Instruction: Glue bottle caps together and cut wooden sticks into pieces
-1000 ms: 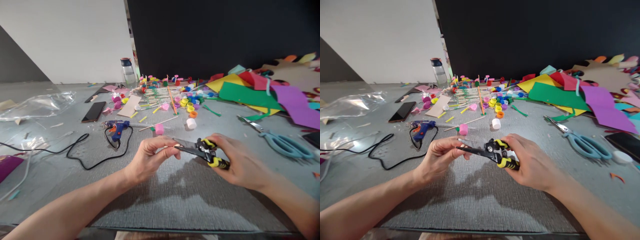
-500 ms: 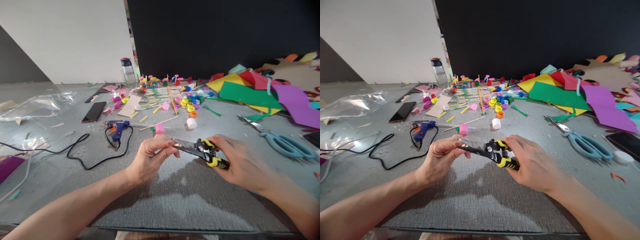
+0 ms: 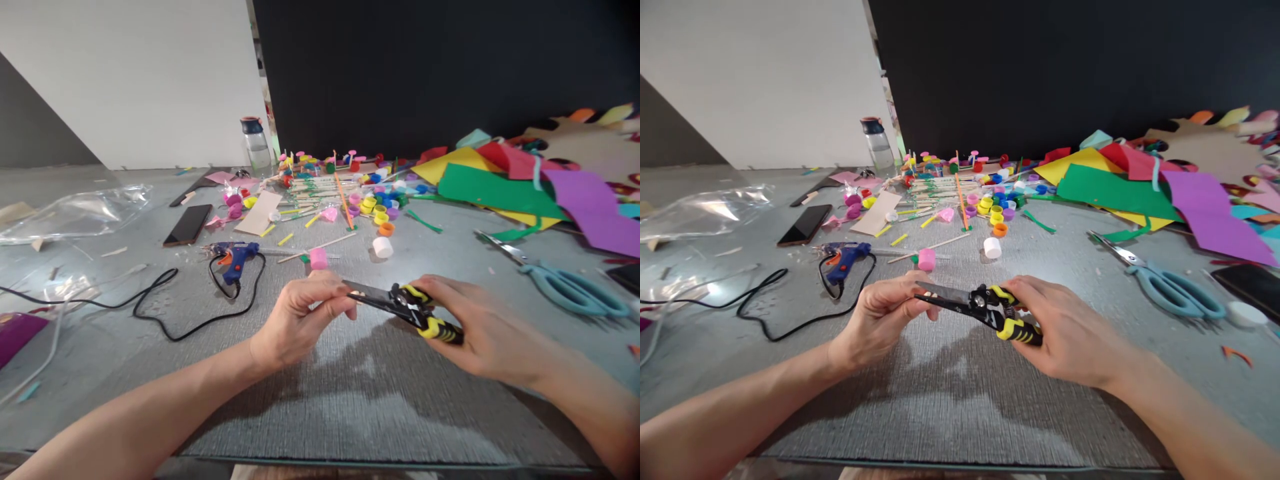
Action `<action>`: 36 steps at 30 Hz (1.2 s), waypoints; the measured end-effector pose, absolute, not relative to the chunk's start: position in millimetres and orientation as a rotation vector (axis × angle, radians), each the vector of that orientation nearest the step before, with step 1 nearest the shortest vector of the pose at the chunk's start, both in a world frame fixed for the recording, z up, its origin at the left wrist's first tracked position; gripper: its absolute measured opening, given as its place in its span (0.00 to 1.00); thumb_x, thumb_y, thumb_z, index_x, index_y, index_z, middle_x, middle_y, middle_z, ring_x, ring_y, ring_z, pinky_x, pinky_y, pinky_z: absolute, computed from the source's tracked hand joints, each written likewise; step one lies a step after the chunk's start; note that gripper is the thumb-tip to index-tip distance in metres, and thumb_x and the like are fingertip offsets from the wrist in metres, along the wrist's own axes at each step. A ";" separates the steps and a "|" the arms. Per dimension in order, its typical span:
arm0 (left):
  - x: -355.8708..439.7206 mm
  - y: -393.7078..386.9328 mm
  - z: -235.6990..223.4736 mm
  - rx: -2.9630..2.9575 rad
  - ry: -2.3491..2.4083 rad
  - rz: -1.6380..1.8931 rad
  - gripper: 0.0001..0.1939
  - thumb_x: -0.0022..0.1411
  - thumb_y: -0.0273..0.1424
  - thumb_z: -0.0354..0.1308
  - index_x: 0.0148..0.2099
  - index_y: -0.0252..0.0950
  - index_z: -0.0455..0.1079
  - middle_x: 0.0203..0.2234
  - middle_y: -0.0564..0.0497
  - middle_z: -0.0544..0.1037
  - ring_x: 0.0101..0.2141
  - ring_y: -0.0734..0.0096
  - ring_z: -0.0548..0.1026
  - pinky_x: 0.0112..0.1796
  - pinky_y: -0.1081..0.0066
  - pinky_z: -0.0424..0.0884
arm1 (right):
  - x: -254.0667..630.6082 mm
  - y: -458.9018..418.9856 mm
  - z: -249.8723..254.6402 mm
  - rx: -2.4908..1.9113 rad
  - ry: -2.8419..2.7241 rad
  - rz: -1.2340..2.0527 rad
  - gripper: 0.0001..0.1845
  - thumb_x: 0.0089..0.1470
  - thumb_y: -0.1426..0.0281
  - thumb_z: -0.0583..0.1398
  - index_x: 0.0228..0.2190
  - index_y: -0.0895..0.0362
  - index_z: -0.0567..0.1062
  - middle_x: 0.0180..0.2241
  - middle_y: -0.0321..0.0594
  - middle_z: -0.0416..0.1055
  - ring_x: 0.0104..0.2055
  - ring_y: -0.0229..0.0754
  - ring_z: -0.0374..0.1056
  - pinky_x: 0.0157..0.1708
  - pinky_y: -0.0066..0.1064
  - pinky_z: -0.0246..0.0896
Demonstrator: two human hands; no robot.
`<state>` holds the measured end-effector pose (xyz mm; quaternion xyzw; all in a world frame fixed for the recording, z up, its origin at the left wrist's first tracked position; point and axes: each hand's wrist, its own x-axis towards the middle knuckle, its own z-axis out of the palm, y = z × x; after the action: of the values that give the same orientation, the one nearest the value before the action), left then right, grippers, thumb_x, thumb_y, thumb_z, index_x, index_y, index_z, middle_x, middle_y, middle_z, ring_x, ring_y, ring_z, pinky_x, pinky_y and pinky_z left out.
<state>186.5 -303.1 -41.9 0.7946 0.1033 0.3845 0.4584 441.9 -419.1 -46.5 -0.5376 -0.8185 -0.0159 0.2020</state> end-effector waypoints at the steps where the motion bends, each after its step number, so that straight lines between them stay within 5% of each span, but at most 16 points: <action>1: 186.7 -303.0 -42.5 1.950 0.247 0.949 0.17 0.70 0.36 0.57 0.30 0.36 0.76 0.24 0.50 0.77 0.31 0.70 0.72 0.37 0.68 0.67 | 442.3 -419.4 -46.5 -1.497 -2.289 -0.045 0.23 0.53 0.68 0.61 0.51 0.56 0.64 0.44 0.50 0.74 0.41 0.53 0.74 0.37 0.41 0.70; 13: 185.5 -304.5 -45.9 1.950 0.314 0.938 0.17 0.70 0.37 0.56 0.30 0.37 0.76 0.24 0.50 0.77 0.30 0.70 0.73 0.38 0.67 0.69 | 441.3 -419.5 -48.3 -1.518 -2.234 -0.233 0.22 0.53 0.71 0.60 0.50 0.58 0.66 0.45 0.54 0.74 0.44 0.58 0.74 0.39 0.46 0.70; 21: 189.2 -311.7 -45.0 1.745 0.267 0.960 0.10 0.68 0.34 0.59 0.35 0.39 0.80 0.25 0.51 0.81 0.31 0.69 0.77 0.39 0.67 0.73 | 440.1 -417.5 -49.5 -1.501 -2.207 -0.237 0.14 0.55 0.71 0.58 0.44 0.55 0.65 0.31 0.42 0.74 0.28 0.49 0.71 0.26 0.37 0.63; 30: 188.3 -307.6 -44.6 1.780 0.382 0.831 0.14 0.68 0.37 0.59 0.34 0.36 0.80 0.27 0.48 0.82 0.31 0.69 0.76 0.38 0.67 0.72 | 435.4 -413.1 -49.2 -1.535 -2.201 -0.166 0.24 0.53 0.68 0.59 0.51 0.56 0.62 0.43 0.51 0.73 0.40 0.56 0.74 0.34 0.41 0.68; 36: 192.9 -305.9 -49.1 1.486 0.319 0.758 0.08 0.66 0.35 0.63 0.39 0.36 0.72 0.31 0.49 0.84 0.35 0.67 0.81 0.44 0.64 0.73 | 436.3 -411.6 -50.1 -1.550 -2.133 -0.152 0.20 0.56 0.69 0.59 0.50 0.55 0.63 0.41 0.49 0.73 0.39 0.53 0.73 0.35 0.40 0.69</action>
<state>192.9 -305.9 -49.1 0.6567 0.1410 0.3351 0.6607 436.3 -411.6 -50.1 -0.5687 -0.7824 -0.0558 0.2476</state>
